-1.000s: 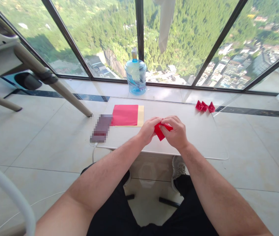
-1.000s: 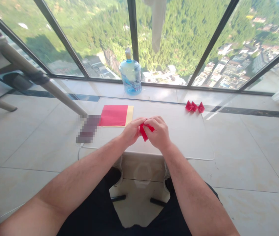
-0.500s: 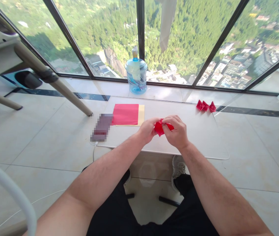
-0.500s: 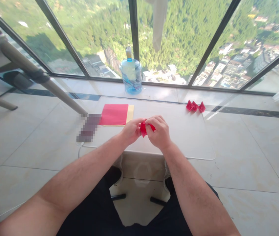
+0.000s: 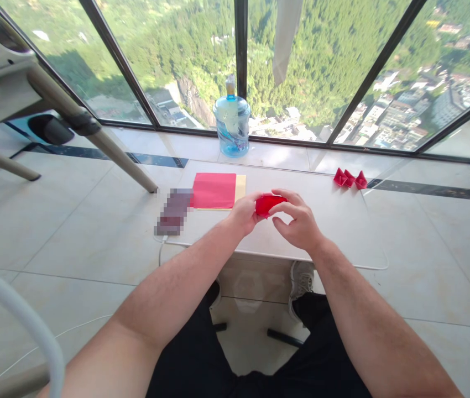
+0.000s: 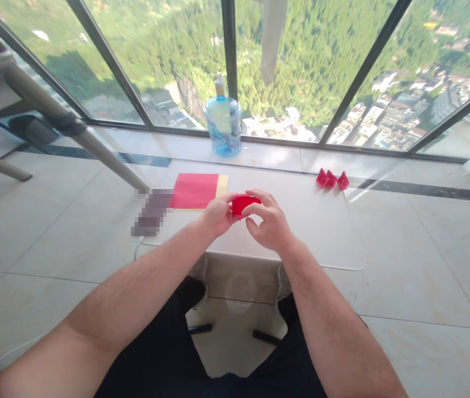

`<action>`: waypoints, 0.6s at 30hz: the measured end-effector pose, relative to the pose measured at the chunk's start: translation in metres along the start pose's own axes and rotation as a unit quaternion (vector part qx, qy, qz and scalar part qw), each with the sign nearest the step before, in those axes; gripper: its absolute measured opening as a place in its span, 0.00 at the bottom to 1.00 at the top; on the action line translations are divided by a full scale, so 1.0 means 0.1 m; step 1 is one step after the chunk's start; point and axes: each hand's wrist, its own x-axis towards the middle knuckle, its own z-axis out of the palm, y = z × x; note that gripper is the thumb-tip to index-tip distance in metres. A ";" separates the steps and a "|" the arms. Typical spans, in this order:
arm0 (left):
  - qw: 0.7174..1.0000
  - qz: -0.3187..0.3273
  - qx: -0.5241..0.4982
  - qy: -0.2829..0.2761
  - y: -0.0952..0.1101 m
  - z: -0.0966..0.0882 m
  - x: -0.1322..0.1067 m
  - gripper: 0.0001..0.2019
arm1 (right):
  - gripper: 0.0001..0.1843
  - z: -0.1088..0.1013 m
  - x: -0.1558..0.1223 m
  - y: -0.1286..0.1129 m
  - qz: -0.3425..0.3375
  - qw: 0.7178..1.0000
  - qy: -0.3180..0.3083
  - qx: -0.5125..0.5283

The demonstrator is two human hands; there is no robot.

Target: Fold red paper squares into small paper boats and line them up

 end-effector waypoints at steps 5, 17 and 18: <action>1.000 -0.015 0.019 -0.001 0.01 0.02 -0.02 0.08 | 0.06 0.02 0.00 0.05 0.023 1.000 0.008 0.018; 0.979 0.119 0.119 -0.113 0.01 0.06 -0.19 0.14 | 0.05 0.03 0.03 0.19 0.224 0.955 0.119 0.156; 0.979 0.123 0.126 -0.105 -0.01 0.06 -0.18 0.14 | 0.06 0.03 0.03 0.19 0.236 0.951 0.118 0.163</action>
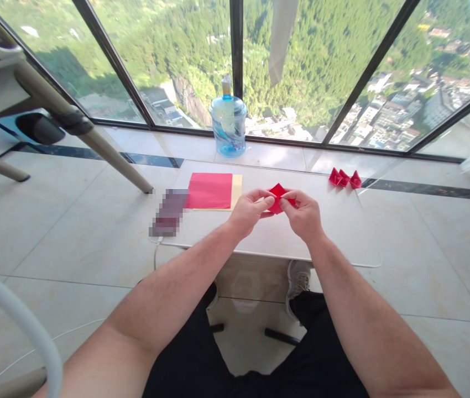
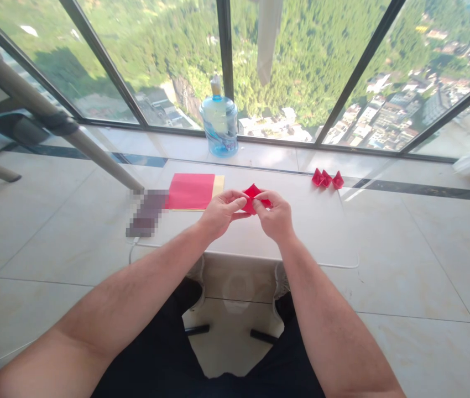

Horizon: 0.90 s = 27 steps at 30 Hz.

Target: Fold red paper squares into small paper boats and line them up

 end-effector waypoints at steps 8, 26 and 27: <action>0.999 -0.015 0.016 0.026 -0.03 0.00 0.02 0.14 | 0.08 0.01 -0.03 -0.07 -0.010 1.000 -0.022 0.007; 0.999 0.008 0.039 0.033 -0.07 0.02 0.01 0.14 | 0.05 0.00 -0.05 -0.14 -0.052 0.996 -0.016 -0.067; 0.998 0.019 0.044 0.037 -0.08 0.02 0.02 0.14 | 0.05 0.00 -0.05 -0.14 -0.050 0.996 -0.016 -0.073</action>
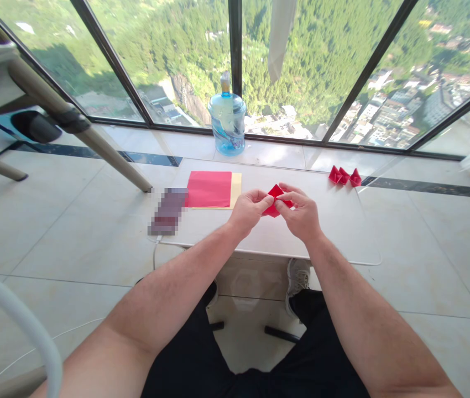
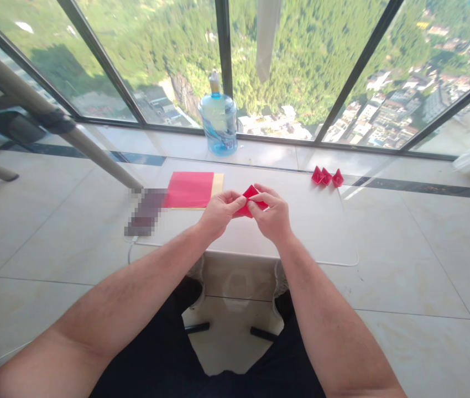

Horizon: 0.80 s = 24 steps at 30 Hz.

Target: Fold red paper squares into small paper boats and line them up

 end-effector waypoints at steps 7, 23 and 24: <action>0.999 0.029 0.030 0.005 -0.06 0.00 0.02 0.16 | 0.06 0.03 0.00 0.04 0.030 0.999 0.019 0.035; 0.997 0.040 0.066 0.009 -0.04 0.02 -0.01 0.14 | 0.10 0.00 0.00 0.01 0.073 0.995 -0.004 0.074; 0.996 0.041 0.072 0.012 -0.04 0.02 -0.01 0.14 | 0.10 0.01 0.01 0.01 0.078 0.994 -0.003 0.074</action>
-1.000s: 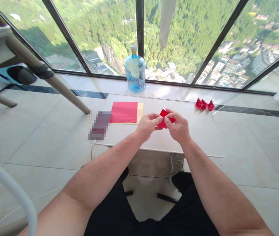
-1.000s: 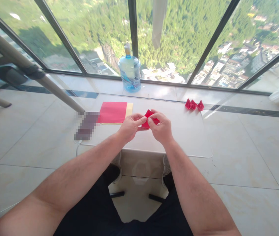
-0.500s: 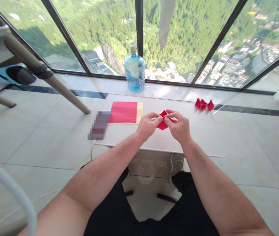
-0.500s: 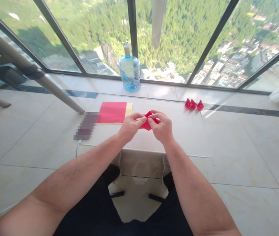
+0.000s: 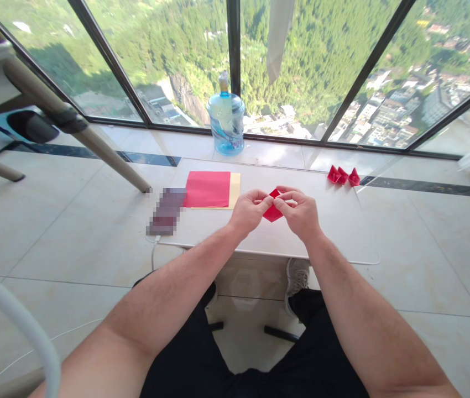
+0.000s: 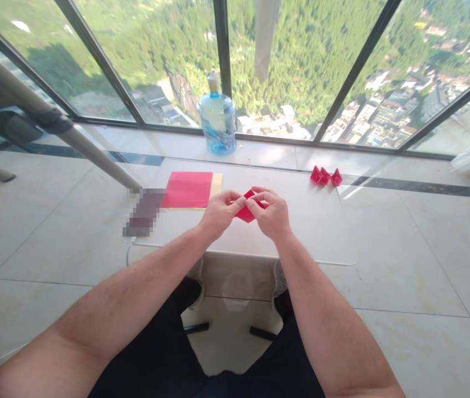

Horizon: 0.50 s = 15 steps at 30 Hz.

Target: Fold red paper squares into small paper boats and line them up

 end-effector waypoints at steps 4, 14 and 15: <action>0.999 0.006 0.032 0.018 0.01 -0.01 0.01 0.12 | 0.11 0.01 0.01 0.00 0.022 1.000 0.011 0.001; 0.999 -0.037 -0.023 -0.027 0.06 -0.03 0.02 0.06 | 0.16 -0.06 0.07 0.01 0.141 0.985 -0.014 0.097; 0.998 -0.039 -0.033 -0.033 0.07 -0.03 0.01 0.07 | 0.16 -0.07 0.08 0.01 0.150 0.984 -0.019 0.096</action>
